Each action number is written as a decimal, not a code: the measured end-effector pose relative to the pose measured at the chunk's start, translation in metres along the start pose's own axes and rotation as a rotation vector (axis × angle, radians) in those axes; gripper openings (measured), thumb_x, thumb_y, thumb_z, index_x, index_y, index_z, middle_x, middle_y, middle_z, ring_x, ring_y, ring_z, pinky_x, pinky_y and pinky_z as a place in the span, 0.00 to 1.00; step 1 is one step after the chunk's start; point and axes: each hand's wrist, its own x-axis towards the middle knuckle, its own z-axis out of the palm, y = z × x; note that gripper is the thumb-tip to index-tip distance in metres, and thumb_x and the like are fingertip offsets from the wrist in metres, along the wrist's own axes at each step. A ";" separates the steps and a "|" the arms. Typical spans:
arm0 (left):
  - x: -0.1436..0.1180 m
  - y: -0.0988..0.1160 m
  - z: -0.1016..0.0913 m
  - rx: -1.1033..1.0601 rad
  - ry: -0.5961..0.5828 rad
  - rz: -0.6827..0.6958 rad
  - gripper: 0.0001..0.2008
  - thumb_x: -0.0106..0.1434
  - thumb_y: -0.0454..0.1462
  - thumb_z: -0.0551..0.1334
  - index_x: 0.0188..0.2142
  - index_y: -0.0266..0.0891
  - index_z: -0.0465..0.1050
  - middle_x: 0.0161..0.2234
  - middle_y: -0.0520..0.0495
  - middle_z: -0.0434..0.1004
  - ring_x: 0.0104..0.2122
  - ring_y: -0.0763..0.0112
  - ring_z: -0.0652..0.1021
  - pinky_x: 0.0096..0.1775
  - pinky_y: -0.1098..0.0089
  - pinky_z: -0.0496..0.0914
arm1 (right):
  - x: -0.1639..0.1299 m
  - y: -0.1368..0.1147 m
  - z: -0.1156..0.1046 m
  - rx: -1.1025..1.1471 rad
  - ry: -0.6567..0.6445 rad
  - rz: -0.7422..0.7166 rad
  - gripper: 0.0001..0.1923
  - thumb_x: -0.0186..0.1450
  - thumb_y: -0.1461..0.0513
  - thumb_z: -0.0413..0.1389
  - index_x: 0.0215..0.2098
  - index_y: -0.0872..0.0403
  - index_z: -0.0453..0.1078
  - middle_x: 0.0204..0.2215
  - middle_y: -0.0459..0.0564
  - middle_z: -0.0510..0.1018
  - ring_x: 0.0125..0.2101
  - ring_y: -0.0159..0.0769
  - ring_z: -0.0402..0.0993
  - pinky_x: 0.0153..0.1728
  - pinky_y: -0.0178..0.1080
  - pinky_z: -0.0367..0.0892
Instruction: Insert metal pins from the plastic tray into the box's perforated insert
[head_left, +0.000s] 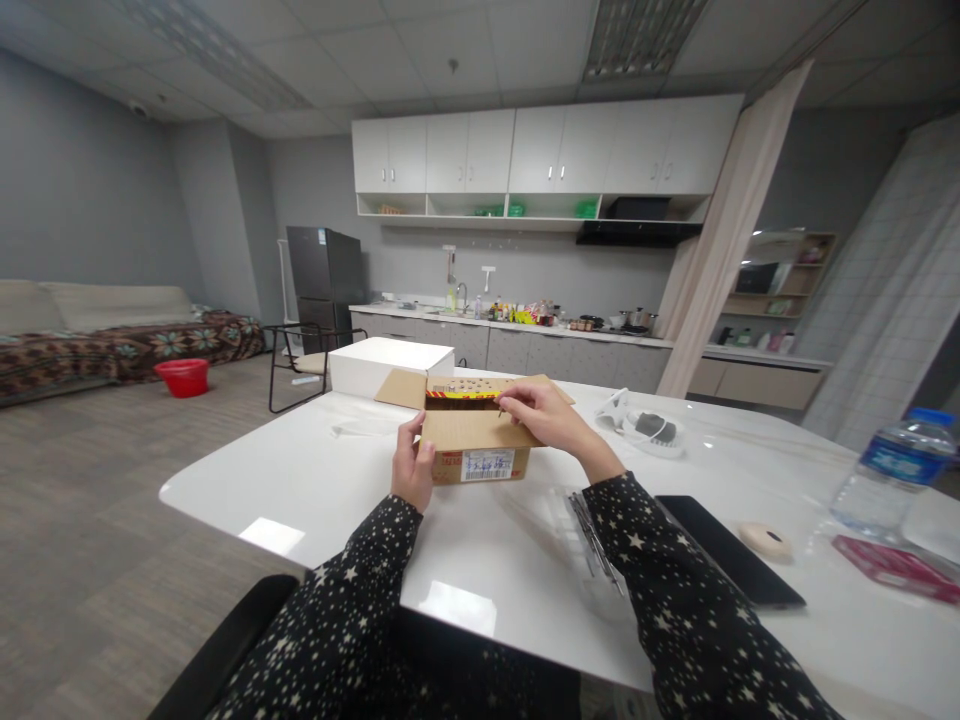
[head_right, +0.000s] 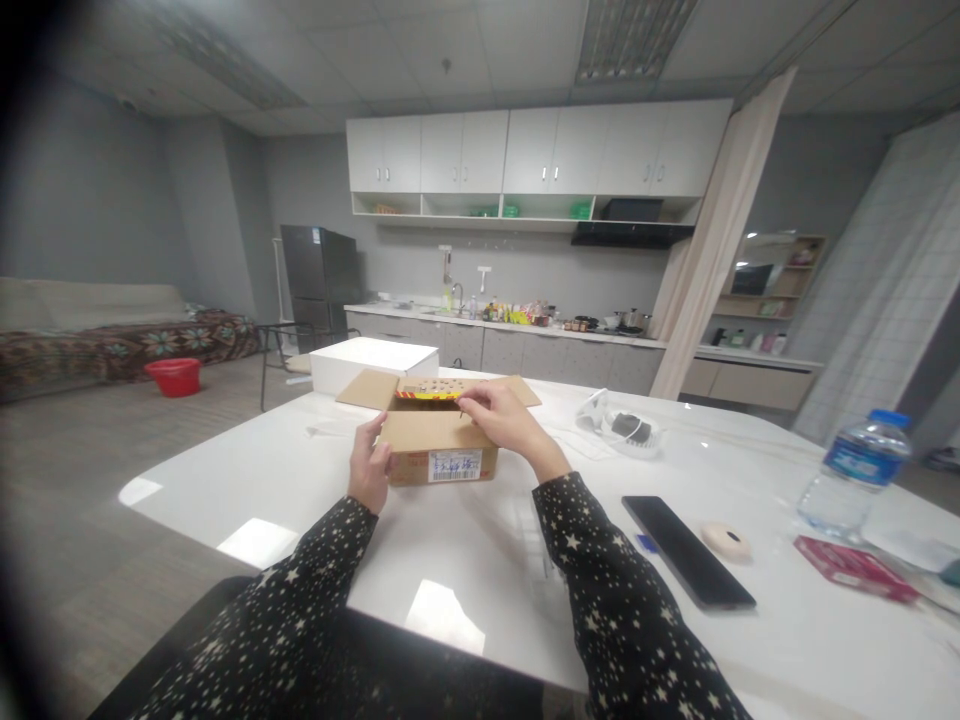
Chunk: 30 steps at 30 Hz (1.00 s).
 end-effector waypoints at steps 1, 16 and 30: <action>0.000 0.001 0.000 -0.013 -0.006 0.000 0.25 0.66 0.49 0.56 0.58 0.40 0.67 0.44 0.42 0.75 0.33 0.67 0.76 0.30 0.68 0.73 | 0.000 -0.001 0.002 0.007 -0.004 -0.009 0.11 0.66 0.58 0.56 0.37 0.57 0.77 0.32 0.49 0.80 0.29 0.33 0.73 0.33 0.37 0.68; -0.001 0.004 0.001 -0.171 -0.013 -0.109 0.17 0.62 0.46 0.62 0.44 0.43 0.60 0.34 0.53 0.71 0.23 0.75 0.72 0.25 0.73 0.68 | -0.004 -0.024 0.052 0.056 0.011 -0.164 0.10 0.68 0.63 0.54 0.42 0.55 0.77 0.37 0.51 0.82 0.37 0.36 0.75 0.40 0.39 0.70; -0.003 0.013 -0.005 0.114 -0.127 -0.057 0.16 0.68 0.49 0.53 0.35 0.39 0.70 0.25 0.52 0.73 0.24 0.70 0.73 0.27 0.71 0.67 | -0.007 -0.019 0.075 -0.045 0.074 -0.329 0.07 0.70 0.63 0.55 0.43 0.53 0.76 0.40 0.52 0.82 0.41 0.38 0.77 0.44 0.41 0.71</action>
